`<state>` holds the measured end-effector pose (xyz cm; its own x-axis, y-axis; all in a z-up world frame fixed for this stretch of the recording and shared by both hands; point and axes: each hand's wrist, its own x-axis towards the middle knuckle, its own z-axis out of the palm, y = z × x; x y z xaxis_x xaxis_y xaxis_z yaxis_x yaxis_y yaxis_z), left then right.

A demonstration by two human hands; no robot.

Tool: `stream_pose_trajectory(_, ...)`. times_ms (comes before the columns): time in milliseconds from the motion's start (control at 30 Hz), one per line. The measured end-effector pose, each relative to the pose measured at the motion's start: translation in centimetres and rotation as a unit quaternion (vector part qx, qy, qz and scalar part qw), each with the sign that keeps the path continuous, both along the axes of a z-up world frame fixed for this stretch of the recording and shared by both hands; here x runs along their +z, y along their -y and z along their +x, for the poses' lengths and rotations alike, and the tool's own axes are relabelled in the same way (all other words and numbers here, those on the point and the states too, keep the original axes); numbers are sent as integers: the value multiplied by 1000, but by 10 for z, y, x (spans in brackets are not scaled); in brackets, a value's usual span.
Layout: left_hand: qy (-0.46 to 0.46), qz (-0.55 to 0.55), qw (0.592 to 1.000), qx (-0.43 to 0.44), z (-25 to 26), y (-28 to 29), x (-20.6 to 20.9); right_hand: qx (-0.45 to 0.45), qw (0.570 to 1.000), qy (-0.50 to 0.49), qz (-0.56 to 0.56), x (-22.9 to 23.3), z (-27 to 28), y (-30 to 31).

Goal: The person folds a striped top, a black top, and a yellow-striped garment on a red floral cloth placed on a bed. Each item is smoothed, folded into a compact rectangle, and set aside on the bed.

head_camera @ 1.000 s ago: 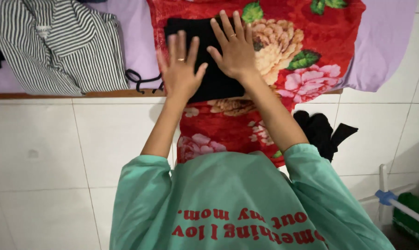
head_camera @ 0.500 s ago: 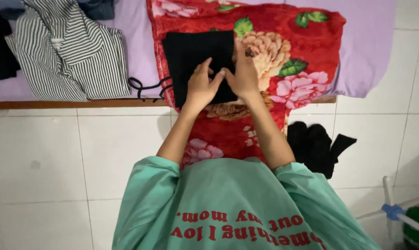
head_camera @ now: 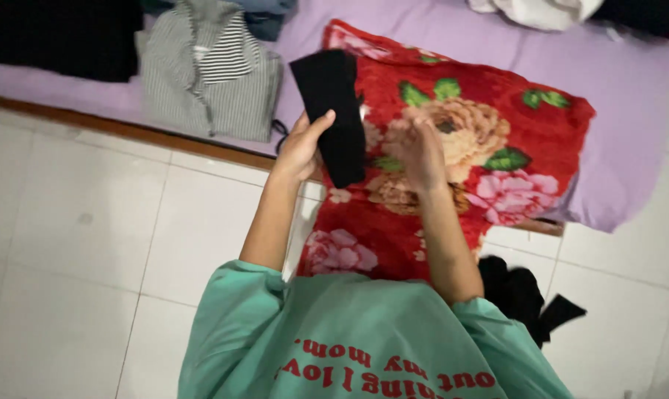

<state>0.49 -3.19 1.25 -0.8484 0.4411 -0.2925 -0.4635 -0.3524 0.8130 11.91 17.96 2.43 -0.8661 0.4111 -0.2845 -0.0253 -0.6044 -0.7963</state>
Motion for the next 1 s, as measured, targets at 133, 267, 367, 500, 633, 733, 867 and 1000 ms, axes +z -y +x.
stream_pose_trajectory(133,13,120,991,66,2,51,37,263,952,137,-81,31,-12,60)
stream_pose_trajectory(267,-51,211,972,87,16,97,73,283,923,124,-230,68,-34,124)
stream_pose_trajectory(367,-23,225,974,33,2,157,-25,245,941,85,-215,-66,-75,110)
stream_pose_trajectory(500,-36,141,986,86,-26,199,-3,193,980,-34,-22,6,-133,152)
stream_pose_trajectory(633,-108,109,975,159,-57,218,70,123,981,-130,80,30,-183,182)
stream_pose_trajectory(733,-105,44,973,203,-79,247,50,135,964,-181,142,32,-204,187)
stream_pose_trajectory(867,-106,-197,956,188,-93,274,21,195,967,1,163,-12,-196,197)
stream_pose_trajectory(1000,-151,-357,909,152,-114,273,28,161,970,23,179,-46,-203,190)
